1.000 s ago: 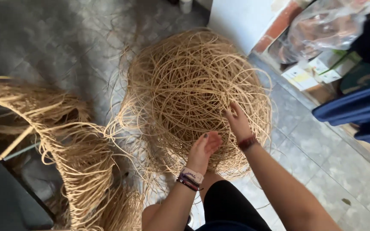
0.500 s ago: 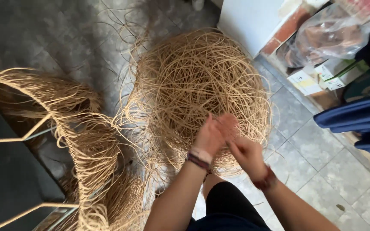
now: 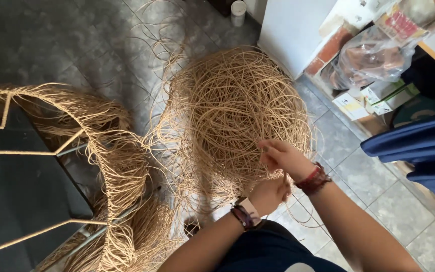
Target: Weaving natural fiber strands onto a circular furniture frame
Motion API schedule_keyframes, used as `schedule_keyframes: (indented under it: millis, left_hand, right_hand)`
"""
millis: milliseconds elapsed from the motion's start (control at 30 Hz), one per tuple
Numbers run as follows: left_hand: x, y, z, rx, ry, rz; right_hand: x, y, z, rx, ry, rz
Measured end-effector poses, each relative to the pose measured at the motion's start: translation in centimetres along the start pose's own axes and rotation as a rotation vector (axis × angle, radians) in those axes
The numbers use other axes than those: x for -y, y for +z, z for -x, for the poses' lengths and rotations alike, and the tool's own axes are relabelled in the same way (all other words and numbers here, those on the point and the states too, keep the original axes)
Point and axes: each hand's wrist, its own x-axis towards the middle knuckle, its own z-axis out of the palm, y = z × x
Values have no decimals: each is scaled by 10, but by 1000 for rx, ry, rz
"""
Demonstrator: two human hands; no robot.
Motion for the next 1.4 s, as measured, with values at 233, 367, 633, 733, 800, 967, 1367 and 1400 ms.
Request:
schedule_keyframes:
  millis: [233, 367, 633, 733, 800, 967, 1367, 1400]
  left_hand:
    - [-20, -74, -54, 99, -213, 1385]
    - [-7, -88, -72, -345, -309, 1765]
    - [-85, -58, -29, -151, -216, 1148]
    - [-63, -84, -42, -211, -306, 1578]
    - [-41, -98, -50, -248, -383, 1961]
    - [-68, -109, -49, -429, -547, 1564]
    - [-30, -66, -44, -436, -547, 1773]
    - [-38, -66, -38, -435, -545, 1773]
  right_hand:
    - [-54, -54, 36, -86, -47, 673]
    - [-75, -76, 73, -32, -14, 427]
    - [-7, -16, 61, -71, -218, 467]
    - [-31, -32, 65, -143, -256, 572]
    - [-44, -42, 82, -157, -246, 614]
    - [-54, -49, 94, -224, -195, 638]
    - [-87, -50, 87, -505, -249, 505]
    - [-70, -44, 88, -506, -251, 505]
